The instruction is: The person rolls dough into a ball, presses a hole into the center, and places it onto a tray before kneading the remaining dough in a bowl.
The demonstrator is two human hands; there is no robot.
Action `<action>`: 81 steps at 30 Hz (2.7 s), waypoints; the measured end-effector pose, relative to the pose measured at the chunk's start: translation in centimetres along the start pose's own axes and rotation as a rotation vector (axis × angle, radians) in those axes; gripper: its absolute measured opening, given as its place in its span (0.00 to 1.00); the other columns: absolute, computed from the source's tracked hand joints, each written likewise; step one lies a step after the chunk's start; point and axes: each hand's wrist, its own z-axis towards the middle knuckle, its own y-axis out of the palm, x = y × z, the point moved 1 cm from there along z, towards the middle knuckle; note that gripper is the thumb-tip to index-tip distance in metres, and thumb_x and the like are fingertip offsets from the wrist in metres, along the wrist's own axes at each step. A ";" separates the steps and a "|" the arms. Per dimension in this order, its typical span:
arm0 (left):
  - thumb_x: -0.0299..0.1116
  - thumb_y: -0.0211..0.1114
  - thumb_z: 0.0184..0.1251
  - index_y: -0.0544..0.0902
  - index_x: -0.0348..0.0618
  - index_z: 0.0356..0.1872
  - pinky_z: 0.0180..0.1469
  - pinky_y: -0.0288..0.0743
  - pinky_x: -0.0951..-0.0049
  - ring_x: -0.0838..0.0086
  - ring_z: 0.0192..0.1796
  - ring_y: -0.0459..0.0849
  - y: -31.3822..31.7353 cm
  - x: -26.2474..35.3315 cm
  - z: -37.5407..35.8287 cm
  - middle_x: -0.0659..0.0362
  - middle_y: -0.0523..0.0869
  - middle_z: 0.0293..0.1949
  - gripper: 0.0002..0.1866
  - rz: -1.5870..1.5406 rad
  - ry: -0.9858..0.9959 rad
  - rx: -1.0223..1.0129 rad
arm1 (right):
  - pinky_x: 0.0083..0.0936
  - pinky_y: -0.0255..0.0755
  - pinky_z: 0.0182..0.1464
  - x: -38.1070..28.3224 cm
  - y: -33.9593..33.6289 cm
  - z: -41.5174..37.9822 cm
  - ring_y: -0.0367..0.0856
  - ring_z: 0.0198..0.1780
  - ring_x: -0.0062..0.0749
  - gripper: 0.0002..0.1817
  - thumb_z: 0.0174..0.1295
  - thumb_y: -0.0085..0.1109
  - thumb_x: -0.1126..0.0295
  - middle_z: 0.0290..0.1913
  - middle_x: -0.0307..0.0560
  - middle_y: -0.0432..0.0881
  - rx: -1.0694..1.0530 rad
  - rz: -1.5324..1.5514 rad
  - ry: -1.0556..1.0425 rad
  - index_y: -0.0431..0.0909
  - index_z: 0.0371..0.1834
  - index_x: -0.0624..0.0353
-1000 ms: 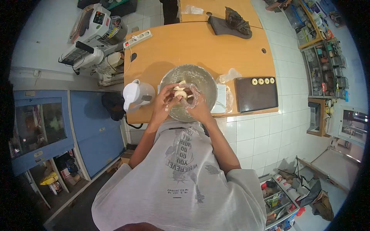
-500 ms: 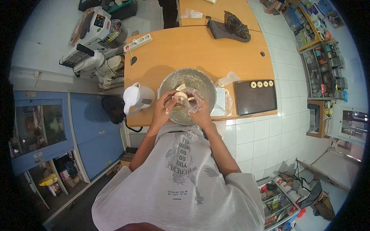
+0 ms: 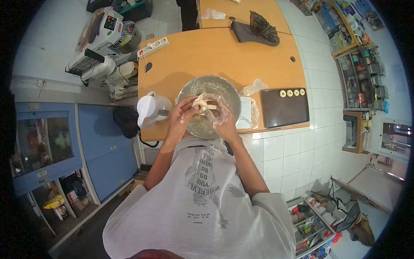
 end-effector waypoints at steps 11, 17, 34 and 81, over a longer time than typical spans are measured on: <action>0.27 0.68 0.77 0.82 0.36 0.61 0.62 0.78 0.72 0.75 0.56 0.84 0.2 0.0 0.0 0.56 0.87 0.52 0.16 0.103 0.044 -0.068 | 0.31 0.84 0.57 0.7 0.2 0.1 0.87 0.55 0.31 0.21 0.68 0.66 0.79 0.54 0.50 0.87 0.025 0.004 0.094 0.78 0.65 0.62; 0.25 0.69 0.75 0.80 0.37 0.63 0.62 0.78 0.71 0.74 0.56 0.84 0.5 -0.4 0.2 0.56 0.87 0.53 0.18 0.025 0.043 -0.021 | 0.30 0.84 0.55 -0.2 0.8 0.2 0.88 0.53 0.31 0.21 0.68 0.69 0.75 0.51 0.49 0.88 0.005 -0.036 0.173 0.79 0.63 0.59; 0.24 0.70 0.74 0.77 0.38 0.66 0.62 0.79 0.72 0.73 0.57 0.85 -0.8 0.1 0.6 0.54 0.87 0.53 0.22 0.202 0.081 -0.076 | 0.27 0.83 0.53 2.1 0.4 -0.2 0.87 0.51 0.26 0.15 0.68 0.68 0.77 0.50 0.46 0.88 0.091 0.104 0.191 0.83 0.57 0.66; 0.26 0.68 0.76 0.74 0.41 0.69 0.60 0.79 0.69 0.73 0.56 0.86 -0.6 0.6 1.1 0.54 0.88 0.54 0.24 0.335 0.045 -0.171 | 0.32 0.82 0.56 0.7 0.2 0.2 0.87 0.53 0.30 0.16 0.69 0.70 0.73 0.50 0.48 0.87 -0.074 0.003 0.266 0.81 0.58 0.60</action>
